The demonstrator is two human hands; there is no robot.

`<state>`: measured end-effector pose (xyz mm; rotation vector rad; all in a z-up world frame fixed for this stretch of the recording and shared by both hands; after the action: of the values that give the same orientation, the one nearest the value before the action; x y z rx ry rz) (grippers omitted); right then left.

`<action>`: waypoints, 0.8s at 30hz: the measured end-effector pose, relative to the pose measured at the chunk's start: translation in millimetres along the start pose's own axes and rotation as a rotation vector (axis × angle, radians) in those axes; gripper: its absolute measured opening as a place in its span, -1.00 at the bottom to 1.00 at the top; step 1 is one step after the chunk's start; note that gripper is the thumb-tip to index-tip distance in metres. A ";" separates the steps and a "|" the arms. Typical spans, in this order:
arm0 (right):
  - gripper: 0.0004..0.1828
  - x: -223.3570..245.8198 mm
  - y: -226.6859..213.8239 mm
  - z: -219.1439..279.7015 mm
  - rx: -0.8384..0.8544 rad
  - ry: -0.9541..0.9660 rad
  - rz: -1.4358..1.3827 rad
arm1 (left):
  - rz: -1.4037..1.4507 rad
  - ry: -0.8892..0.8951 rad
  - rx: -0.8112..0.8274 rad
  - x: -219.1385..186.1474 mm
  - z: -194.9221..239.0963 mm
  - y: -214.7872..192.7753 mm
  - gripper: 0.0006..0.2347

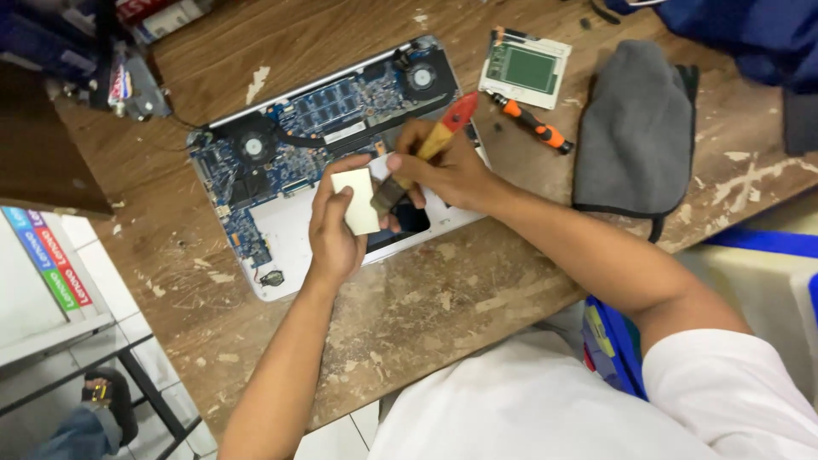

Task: The person uses a small brush to clean the edges and surfaces of a rectangular electronic component, likely a hard drive, held in the left hand. The person repeatedly brushes all sides of the component while a disassembled laptop sits on the workbench.

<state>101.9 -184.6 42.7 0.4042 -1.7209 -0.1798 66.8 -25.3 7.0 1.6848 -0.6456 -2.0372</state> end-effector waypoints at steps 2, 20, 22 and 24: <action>-0.84 -7.3 -6.2 4.9 -0.012 -0.016 0.006 | -0.002 0.001 -0.018 1.4 -0.2 -0.4 -0.61; -0.80 18.2 23.4 33.7 0.263 -0.233 0.268 | -0.256 0.150 0.108 3.9 -6.7 -3.2 -0.53; -0.85 11.3 26.8 46.9 0.255 -0.261 0.194 | -0.267 0.173 0.107 10.3 -5.7 -7.8 -0.52; -0.94 3.4 33.1 68.0 0.316 -0.408 0.240 | -0.248 0.203 0.065 -14.7 7.8 10.8 -0.57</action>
<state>29.5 -162.4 44.0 0.4060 -2.1934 0.2018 62.0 -24.7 26.3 2.0663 -0.4587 -1.9855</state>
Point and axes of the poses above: each hand's wrist, its own z-axis away from the middle knuckle, its own y-axis out of the palm, x = y × z, the point moved 7 cm from there along -z, towards the middle knuckle, and after that the axes turned 12 degrees about -x, right-handed, at the moved point
